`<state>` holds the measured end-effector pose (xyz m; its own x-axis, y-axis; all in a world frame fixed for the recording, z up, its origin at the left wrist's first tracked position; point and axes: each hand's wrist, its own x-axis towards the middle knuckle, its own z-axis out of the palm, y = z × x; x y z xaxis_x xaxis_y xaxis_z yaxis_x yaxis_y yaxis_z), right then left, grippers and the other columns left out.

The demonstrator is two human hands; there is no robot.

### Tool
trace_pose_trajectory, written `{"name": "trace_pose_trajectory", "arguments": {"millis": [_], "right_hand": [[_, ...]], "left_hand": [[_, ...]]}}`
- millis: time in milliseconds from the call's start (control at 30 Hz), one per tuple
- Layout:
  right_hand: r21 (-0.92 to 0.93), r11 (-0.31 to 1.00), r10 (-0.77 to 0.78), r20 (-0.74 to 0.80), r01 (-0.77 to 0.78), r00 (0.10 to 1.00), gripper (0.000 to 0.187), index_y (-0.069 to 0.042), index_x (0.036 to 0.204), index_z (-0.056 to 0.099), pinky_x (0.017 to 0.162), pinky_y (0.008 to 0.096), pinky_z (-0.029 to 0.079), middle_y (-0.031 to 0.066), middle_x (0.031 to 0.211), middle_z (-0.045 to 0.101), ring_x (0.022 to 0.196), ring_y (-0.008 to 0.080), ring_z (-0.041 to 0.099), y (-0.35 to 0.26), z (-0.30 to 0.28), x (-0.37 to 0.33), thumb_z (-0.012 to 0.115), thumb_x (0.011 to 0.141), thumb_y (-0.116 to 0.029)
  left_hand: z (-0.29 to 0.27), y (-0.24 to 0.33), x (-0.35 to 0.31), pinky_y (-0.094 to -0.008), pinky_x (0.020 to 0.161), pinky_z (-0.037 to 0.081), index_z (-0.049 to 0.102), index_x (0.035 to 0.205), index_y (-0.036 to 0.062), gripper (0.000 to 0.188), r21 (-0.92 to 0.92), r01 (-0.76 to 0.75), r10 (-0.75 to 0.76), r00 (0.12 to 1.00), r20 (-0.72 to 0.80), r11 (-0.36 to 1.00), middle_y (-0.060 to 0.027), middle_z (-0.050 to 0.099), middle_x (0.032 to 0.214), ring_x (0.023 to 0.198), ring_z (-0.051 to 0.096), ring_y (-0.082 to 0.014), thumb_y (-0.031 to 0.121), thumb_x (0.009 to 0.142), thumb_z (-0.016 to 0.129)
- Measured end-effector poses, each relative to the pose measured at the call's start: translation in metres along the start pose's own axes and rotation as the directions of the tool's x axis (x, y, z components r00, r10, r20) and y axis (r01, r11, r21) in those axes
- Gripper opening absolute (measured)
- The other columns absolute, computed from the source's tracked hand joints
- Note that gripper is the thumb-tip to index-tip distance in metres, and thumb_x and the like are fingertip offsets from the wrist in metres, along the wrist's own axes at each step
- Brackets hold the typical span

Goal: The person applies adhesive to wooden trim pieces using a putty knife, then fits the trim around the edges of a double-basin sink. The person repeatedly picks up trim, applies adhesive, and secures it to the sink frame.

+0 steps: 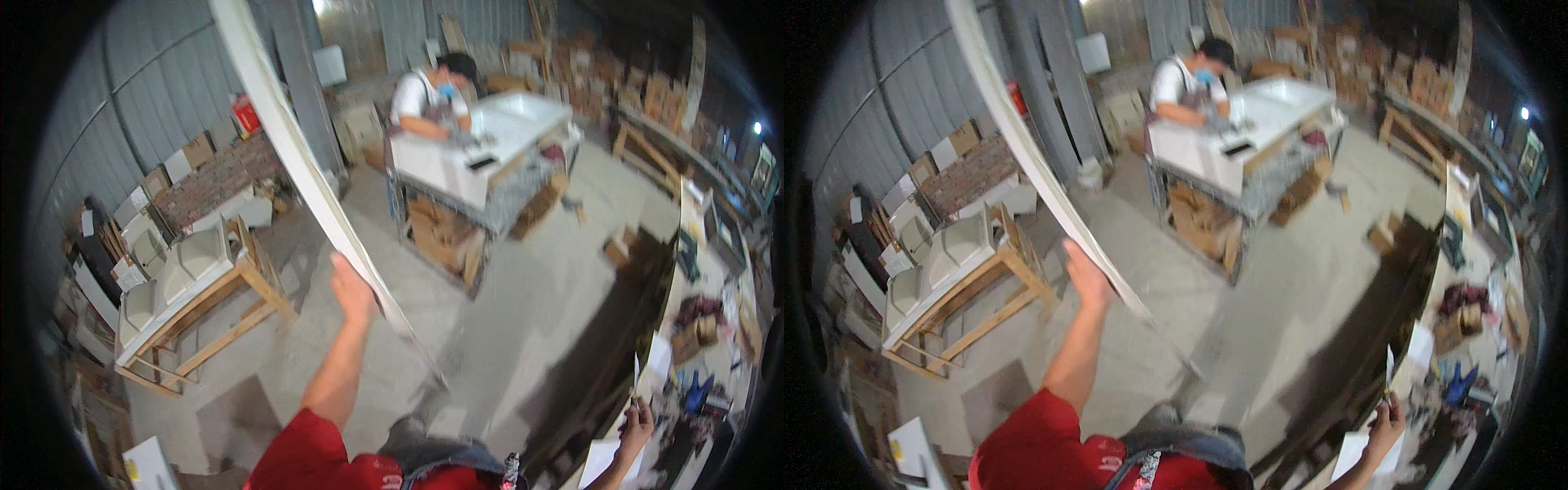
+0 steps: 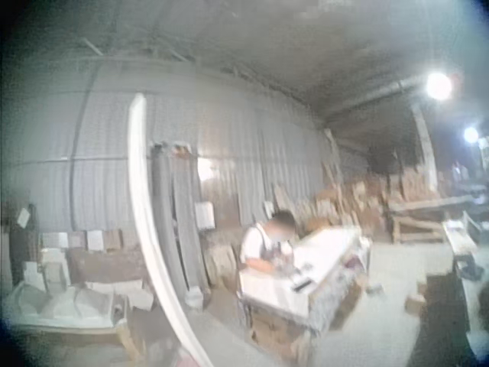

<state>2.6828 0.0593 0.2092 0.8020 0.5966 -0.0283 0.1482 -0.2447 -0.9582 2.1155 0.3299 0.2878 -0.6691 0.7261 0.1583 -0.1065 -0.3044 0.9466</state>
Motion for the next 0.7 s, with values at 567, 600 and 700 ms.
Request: {"name": "trace_pose_trajectory", "arguments": {"millis": [567, 600, 700], "right_hand": [[0.867, 0.497, -0.854, 0.494, -0.024, 0.166, 0.048, 0.006, 0.138, 0.051, 0.051, 0.0218, 0.043, 0.013, 0.101, 0.069, 0.067, 0.0119, 0.06, -0.526, 0.374, -0.164, 0.062, 0.095, -0.014], [0.868, 0.496, -0.858, 0.491, -0.01, 0.151, 0.047, 0.006, 0.138, 0.051, 0.051, 0.0218, 0.044, 0.0129, 0.102, 0.069, 0.067, 0.0116, 0.06, -0.535, 0.384, -0.168, 0.061, 0.096, -0.013], [0.872, 0.49, -0.864, 0.482, 0.02, 0.147, 0.048, 0.006, 0.139, 0.051, 0.052, 0.0212, 0.045, 0.0123, 0.103, 0.069, 0.068, 0.0105, 0.06, -0.547, 0.402, -0.175, 0.062, 0.096, -0.011]], "left_hand": [[0.021, -0.061, -0.08, -0.0339, 0.058, 0.04, 0.05, 0.073, 0.0024, 0.058, -0.145, -0.001, 0.029, 0.981, 0.193, 0.989, 0.0018, 0.053, 0.071, 0.069, 0.045, -0.0106, 0.047, 0.108, 0.037], [0.018, -0.076, -0.079, -0.0337, 0.057, 0.039, 0.049, 0.072, 0.0031, 0.058, -0.16, 0.026, 0.009, 0.977, 0.213, 0.987, 0.0022, 0.052, 0.07, 0.068, 0.044, -0.0103, 0.047, 0.108, 0.038], [0.011, -0.108, -0.076, -0.0331, 0.056, 0.038, 0.044, 0.069, 0.0048, 0.058, -0.161, 0.097, -0.048, 0.958, 0.283, 0.982, 0.0028, 0.048, 0.067, 0.067, 0.043, -0.0095, 0.049, 0.107, 0.04]]}}
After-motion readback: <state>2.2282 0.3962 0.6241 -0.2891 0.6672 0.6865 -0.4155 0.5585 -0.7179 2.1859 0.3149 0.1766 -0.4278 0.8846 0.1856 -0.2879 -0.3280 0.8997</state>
